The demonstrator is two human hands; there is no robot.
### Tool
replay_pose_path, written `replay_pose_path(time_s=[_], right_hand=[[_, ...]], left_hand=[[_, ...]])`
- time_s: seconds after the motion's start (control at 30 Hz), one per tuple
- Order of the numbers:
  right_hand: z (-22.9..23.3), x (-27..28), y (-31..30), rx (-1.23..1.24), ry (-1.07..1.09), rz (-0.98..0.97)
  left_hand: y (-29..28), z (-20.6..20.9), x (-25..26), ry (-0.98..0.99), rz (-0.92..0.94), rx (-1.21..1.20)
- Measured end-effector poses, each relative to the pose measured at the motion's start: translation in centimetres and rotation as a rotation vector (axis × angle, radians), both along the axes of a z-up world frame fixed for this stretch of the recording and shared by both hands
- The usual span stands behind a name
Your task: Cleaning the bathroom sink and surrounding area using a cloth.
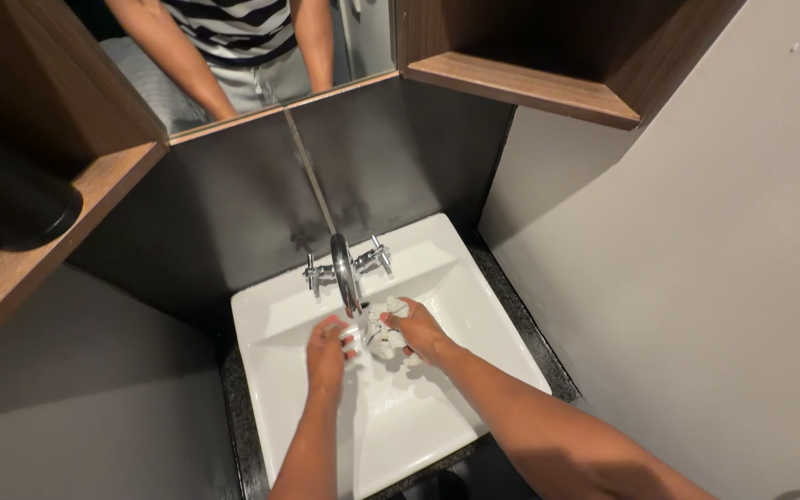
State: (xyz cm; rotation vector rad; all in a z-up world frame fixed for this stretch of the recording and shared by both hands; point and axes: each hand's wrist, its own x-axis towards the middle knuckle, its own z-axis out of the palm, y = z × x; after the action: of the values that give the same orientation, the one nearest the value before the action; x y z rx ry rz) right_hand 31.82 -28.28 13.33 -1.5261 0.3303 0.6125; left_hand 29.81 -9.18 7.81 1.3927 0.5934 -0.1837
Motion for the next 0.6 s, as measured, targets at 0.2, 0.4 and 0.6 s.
replay_pose_path(time_s=[0.2,0.4,0.6], right_hand=[[-2.7,0.9,-0.2,-0.170,0.064,-0.065],[-0.3,0.5,-0.7,-0.022,0.185,-0.034],[1.3,0.7,-1.1,0.108,0.228,-0.172]], left_hand=[[1.6,4.7,7.2,-0.158,0.173,0.052],[1.7,6.8,10.6,0.012,-0.025,0.267],[2.1,6.3,11.0,0.022,-0.153,0.798]])
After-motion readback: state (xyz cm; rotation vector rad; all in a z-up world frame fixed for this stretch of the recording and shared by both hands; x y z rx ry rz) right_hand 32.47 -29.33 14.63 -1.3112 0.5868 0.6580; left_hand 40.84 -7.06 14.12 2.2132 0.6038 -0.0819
